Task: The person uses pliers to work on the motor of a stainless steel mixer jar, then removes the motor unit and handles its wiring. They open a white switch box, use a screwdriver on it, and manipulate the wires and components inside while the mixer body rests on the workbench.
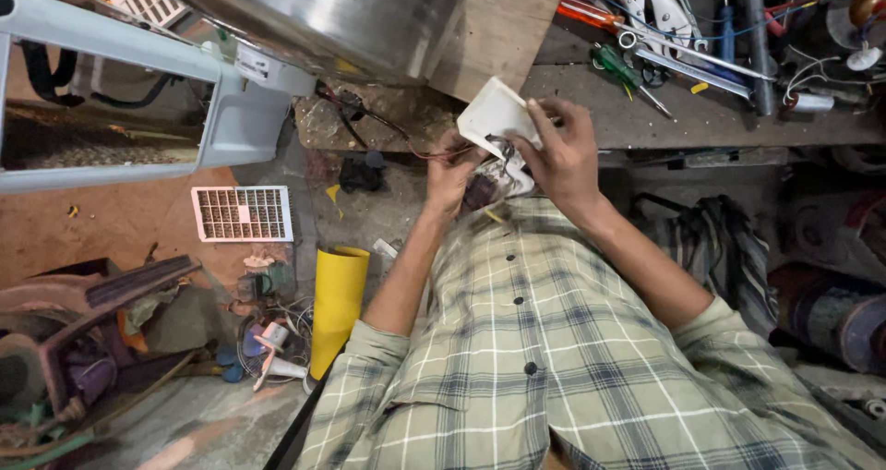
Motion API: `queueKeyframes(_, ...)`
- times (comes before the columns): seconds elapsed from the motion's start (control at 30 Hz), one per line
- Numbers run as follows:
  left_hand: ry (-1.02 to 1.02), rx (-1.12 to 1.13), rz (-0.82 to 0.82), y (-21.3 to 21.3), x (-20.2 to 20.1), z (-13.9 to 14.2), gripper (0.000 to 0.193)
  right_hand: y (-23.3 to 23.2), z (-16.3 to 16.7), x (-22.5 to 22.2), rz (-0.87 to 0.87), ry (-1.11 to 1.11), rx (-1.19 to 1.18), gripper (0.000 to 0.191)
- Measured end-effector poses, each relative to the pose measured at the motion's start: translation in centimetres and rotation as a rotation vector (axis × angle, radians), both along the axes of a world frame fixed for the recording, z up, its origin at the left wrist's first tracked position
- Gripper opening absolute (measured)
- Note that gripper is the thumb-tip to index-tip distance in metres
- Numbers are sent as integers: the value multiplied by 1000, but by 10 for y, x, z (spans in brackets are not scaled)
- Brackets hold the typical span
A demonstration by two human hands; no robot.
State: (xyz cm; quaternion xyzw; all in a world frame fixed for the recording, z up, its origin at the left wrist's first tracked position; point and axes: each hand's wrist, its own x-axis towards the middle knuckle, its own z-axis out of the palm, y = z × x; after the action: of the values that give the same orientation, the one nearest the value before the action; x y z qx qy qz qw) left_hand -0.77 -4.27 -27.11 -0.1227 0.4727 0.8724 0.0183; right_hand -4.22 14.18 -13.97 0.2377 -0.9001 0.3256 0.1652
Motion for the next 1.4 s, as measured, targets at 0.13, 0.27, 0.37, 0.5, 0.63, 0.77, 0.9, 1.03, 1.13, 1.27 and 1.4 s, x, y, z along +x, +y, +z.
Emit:
queueKeyframes(0.13, 64, -129, -24, 5, 3, -4, 16, 4, 5, 1, 13, 32, 81, 44)
queueKeyframes(0.27, 24, -169, -14, 17, -6, -3, 20, 17, 5, -6, 136, 71, 130, 36)
queueKeyframes(0.37, 40, -119, 13, 29, -18, 0, 21, 22, -6, -22, 233, -172, 104, 38)
queueKeyframes(0.5, 8, -245, 59, 43, -31, 3, 18, 33, -30, -48, 217, -494, 211, 25)
queueKeyframes(0.63, -20, -212, 88, 51, -31, 2, 15, 50, -49, -65, 309, -672, -142, 27)
queueKeyframes(0.77, -34, -224, 69, 60, -25, -1, 14, 61, -53, -77, 309, -918, -243, 31)
queueKeyframes(0.9, -14, -295, 72, 70, -23, 0, 15, 65, -44, -93, 409, -809, -147, 28)
queueKeyframes(1.03, -56, -306, 198, 75, -31, 8, 13, 61, -36, -104, 550, -420, 58, 15)
queueKeyframes(1.13, -90, -357, 289, 79, -44, 18, 10, 55, -34, -114, 521, -358, 142, 15)
queueKeyframes(1.27, -121, -416, 448, 87, -68, 32, 13, 53, -33, -142, 592, -236, 224, 14)
queueKeyframes(1.4, -137, -591, 355, 87, -84, 38, 14, 54, -33, -173, 709, -128, 176, 19)
